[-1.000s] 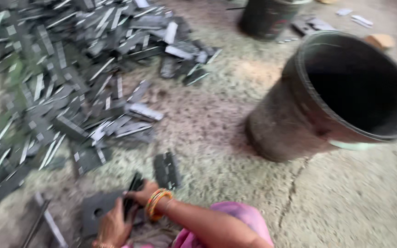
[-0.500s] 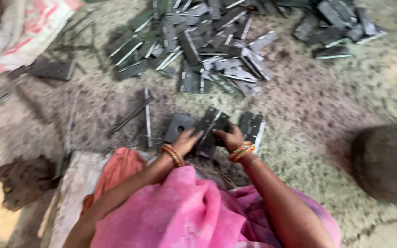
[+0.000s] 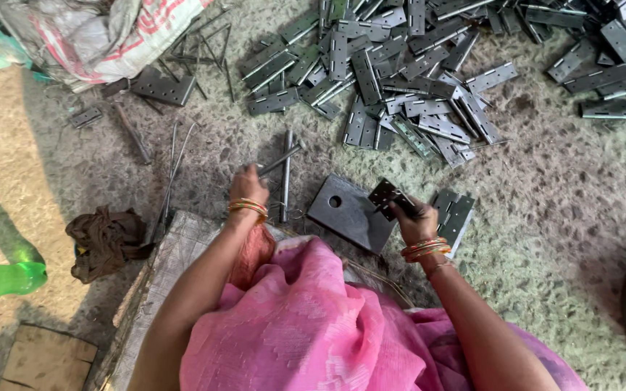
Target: The person sits on the floor and repeatedly picks up metal hinge plates and pins. They place the hinge on a metal block, insert the pin, and strike it with a metal rod to secure it. Finished hinges are stacked nearby.
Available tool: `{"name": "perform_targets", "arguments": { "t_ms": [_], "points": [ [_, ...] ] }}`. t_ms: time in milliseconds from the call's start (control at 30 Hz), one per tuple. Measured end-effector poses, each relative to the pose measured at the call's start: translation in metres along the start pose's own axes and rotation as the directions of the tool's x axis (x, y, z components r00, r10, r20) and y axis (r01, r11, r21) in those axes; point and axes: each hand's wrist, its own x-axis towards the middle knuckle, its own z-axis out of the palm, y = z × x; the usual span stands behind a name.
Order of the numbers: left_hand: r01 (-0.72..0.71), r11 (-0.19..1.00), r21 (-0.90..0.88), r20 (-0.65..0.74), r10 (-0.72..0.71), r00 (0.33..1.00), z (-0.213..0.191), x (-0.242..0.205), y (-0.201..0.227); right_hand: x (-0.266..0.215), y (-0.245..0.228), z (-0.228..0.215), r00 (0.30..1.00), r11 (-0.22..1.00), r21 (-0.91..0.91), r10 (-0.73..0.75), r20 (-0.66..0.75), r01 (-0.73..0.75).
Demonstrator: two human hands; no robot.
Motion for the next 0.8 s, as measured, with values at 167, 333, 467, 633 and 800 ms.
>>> {"name": "perform_targets", "arguments": {
  "t_ms": [167,333,467,633,800],
  "points": [
    [0.076,0.988,0.131,0.148,-0.096,0.984,0.021,0.013,-0.038,-0.007,-0.024,0.008,0.982,0.982,-0.051,-0.176,0.072,0.179],
    [-0.075,0.991,0.111,0.206,0.051,0.977,0.051,0.027,-0.056,-0.007,-0.016,0.003,0.995,0.992,-0.099,-0.068,0.077,0.075],
    [0.044,0.998,0.045,0.351,-0.057,0.935,0.048,0.021,-0.051,-0.005,-0.004,0.019,0.997,0.988,0.152,-0.044,0.064,0.034],
    [-0.012,1.000,0.021,0.192,0.008,0.981,0.009,0.011,0.017,-0.010,-0.018,0.024,0.986,0.983,-0.072,-0.169,0.002,0.169],
    [-0.106,0.941,-0.320,0.042,0.126,0.991,-0.092,0.005,0.105,-0.013,-0.032,0.025,0.977,0.977,-0.019,-0.212,-0.020,0.211]
  ]
}}
